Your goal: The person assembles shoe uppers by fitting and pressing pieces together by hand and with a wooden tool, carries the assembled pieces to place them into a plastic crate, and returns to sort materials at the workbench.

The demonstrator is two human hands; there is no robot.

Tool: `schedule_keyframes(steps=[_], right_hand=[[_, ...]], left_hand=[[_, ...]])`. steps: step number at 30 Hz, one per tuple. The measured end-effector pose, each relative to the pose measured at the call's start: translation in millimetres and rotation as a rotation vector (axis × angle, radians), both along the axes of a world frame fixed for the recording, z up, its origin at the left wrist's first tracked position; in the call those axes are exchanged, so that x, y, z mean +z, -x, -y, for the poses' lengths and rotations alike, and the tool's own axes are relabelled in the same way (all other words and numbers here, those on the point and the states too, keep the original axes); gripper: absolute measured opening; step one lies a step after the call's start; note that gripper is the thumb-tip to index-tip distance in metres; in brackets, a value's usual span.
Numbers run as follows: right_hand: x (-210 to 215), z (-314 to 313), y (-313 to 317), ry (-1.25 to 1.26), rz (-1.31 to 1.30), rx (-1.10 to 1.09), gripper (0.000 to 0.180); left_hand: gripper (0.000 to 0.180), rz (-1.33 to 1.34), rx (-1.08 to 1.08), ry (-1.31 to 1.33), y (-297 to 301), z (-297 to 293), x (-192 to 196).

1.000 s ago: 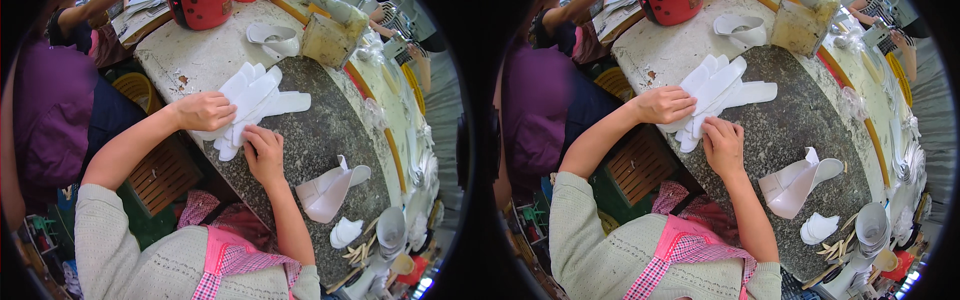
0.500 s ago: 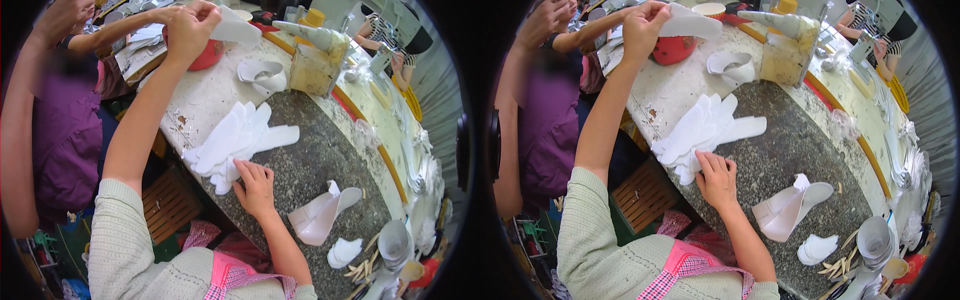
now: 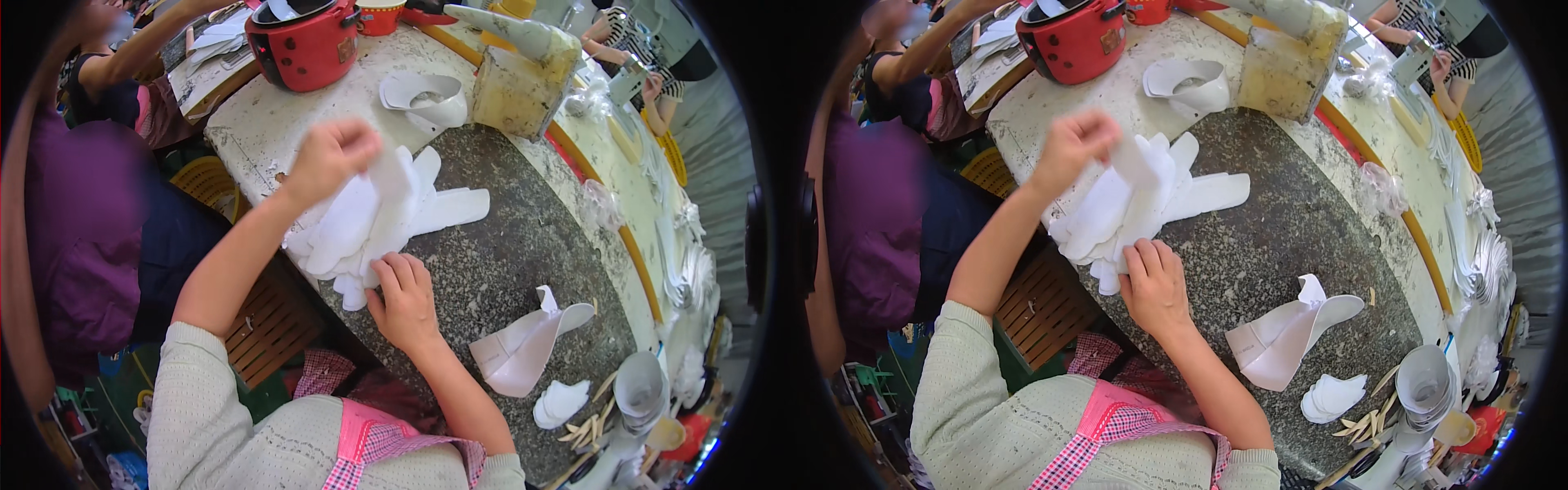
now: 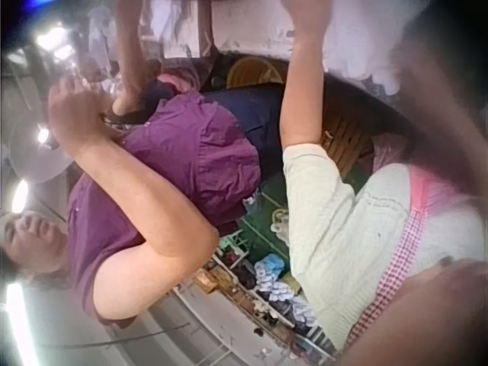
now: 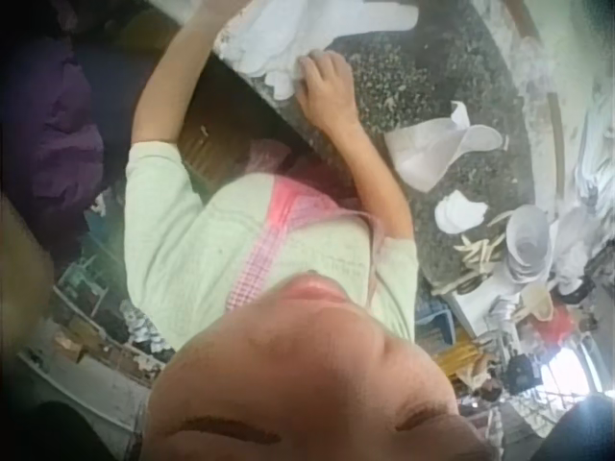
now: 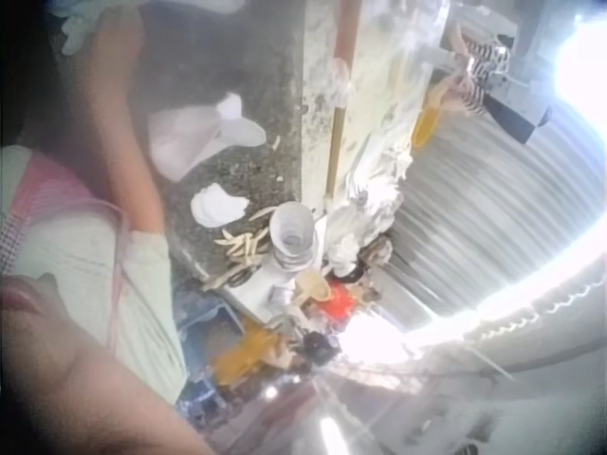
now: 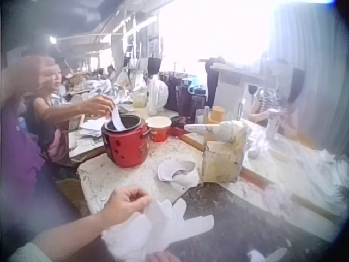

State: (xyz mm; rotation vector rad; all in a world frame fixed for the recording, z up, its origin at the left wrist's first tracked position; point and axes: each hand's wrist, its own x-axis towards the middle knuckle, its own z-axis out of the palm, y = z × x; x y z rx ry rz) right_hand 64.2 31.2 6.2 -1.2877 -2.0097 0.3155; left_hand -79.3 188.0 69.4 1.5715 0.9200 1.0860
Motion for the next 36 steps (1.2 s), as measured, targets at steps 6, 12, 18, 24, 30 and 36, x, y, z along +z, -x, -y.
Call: schedule_keyframes(steps=[6,12,18,24,30,36], right_hand=[[5.2,5.6,3.7,0.018,-0.037,-0.008,0.040],[4.3,8.9,-13.2,0.082,-0.373,-0.081,0.038],[3.8,5.7,-16.2,0.130,-0.446,-0.067,0.036],[3.8,4.0,-19.2,0.218,-0.447,-0.051,0.037],[4.1,3.6,-19.2,0.225,-0.467,-0.045,0.035],[3.7,3.4,-19.4,0.243,-0.478,-0.076,0.033]], left_hand=[[0.008,0.181,0.735,-0.866,51.2,-93.7,112.3],[0.011,-0.173,0.900,-0.919,79.1,-152.3,95.9],[0.009,-0.461,0.824,-0.988,93.1,-185.6,72.6],[0.013,-0.813,0.490,-0.802,112.4,-206.8,72.6],[0.012,-0.999,0.222,-0.369,118.1,-251.7,80.1],[0.017,-1.381,0.151,-0.181,105.8,-279.8,73.0]])
